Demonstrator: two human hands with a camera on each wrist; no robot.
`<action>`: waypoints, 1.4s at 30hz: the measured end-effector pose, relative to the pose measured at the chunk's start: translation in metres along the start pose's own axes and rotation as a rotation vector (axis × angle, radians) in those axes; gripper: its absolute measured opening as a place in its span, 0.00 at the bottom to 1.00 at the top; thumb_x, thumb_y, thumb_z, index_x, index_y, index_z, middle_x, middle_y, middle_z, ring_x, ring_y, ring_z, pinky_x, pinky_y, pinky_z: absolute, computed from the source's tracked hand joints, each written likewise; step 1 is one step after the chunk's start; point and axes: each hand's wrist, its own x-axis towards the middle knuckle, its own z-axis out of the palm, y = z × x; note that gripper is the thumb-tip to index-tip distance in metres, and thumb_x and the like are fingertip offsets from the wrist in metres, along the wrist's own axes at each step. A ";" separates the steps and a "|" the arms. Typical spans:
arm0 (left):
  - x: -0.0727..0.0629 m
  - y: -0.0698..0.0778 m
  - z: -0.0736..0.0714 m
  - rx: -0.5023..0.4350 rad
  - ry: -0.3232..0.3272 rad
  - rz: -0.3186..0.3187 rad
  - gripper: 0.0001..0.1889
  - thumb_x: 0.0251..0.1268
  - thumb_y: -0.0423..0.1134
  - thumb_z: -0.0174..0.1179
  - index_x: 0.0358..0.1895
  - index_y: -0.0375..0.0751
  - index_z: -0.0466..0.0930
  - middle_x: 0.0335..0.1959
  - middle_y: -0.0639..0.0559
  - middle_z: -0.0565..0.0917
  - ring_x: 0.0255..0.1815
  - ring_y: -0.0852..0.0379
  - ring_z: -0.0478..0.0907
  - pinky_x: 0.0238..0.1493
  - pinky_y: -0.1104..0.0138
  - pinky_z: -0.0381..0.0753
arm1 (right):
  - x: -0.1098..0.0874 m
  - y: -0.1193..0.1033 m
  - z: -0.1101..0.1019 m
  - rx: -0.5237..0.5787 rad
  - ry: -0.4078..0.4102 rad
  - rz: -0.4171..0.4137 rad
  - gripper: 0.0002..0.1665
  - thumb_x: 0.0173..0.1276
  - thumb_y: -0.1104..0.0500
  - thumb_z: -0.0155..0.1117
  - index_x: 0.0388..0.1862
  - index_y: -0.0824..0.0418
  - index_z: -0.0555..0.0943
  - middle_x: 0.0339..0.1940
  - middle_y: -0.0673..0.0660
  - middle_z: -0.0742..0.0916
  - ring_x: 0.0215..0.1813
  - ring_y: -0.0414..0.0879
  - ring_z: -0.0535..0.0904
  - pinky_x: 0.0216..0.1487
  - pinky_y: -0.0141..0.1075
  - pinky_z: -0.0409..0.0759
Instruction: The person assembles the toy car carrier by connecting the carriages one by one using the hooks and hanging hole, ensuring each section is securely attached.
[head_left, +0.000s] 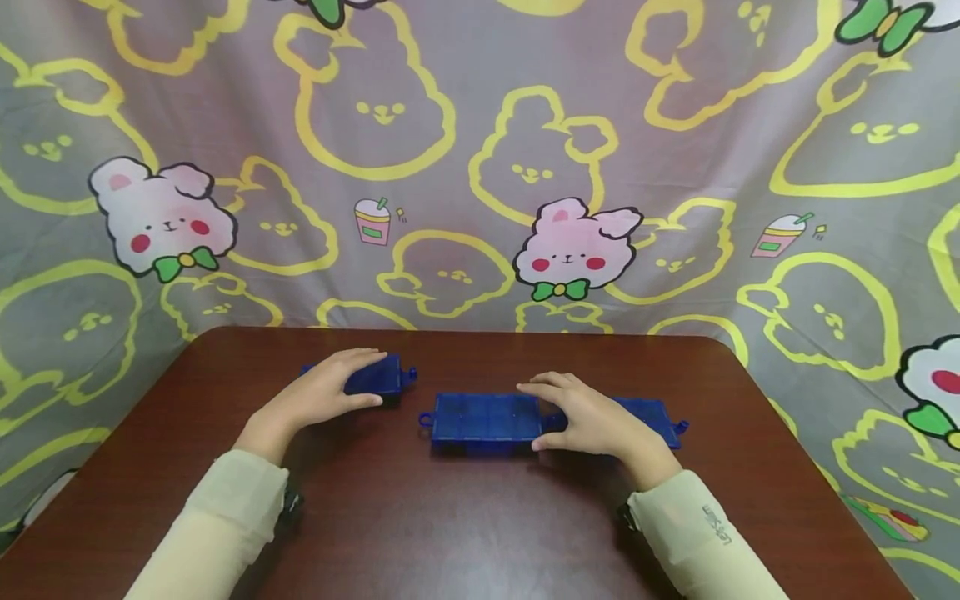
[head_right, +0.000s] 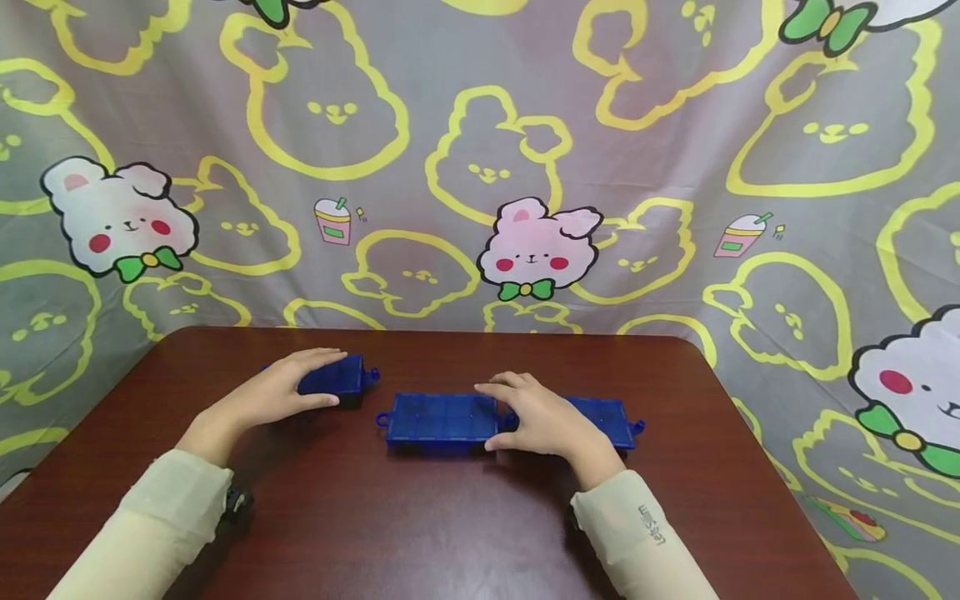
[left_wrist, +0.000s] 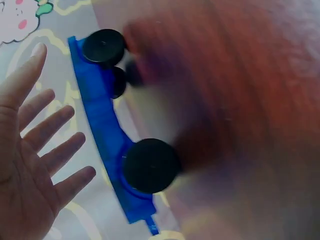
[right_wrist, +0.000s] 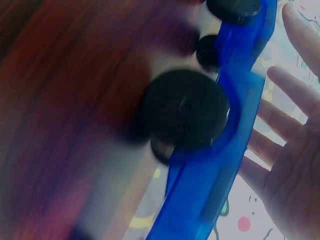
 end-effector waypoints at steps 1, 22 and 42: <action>0.000 -0.002 0.001 -0.002 -0.001 -0.006 0.38 0.65 0.45 0.67 0.75 0.38 0.63 0.75 0.33 0.64 0.76 0.31 0.58 0.70 0.37 0.61 | 0.003 -0.003 0.001 0.000 -0.005 -0.006 0.48 0.58 0.42 0.75 0.76 0.49 0.67 0.73 0.58 0.72 0.69 0.54 0.70 0.64 0.55 0.77; 0.007 -0.020 0.006 0.066 -0.015 -0.077 0.41 0.59 0.47 0.71 0.73 0.38 0.66 0.72 0.33 0.68 0.72 0.32 0.65 0.63 0.29 0.64 | 0.031 -0.034 0.023 -0.024 -0.072 -0.058 0.41 0.63 0.46 0.73 0.74 0.49 0.70 0.74 0.58 0.73 0.75 0.56 0.68 0.71 0.55 0.70; 0.007 -0.016 0.003 0.136 -0.059 -0.055 0.38 0.59 0.49 0.71 0.70 0.38 0.71 0.71 0.31 0.69 0.69 0.29 0.66 0.62 0.35 0.68 | 0.032 -0.030 0.021 0.006 -0.058 -0.099 0.33 0.63 0.48 0.73 0.66 0.52 0.78 0.69 0.59 0.76 0.70 0.56 0.71 0.68 0.52 0.73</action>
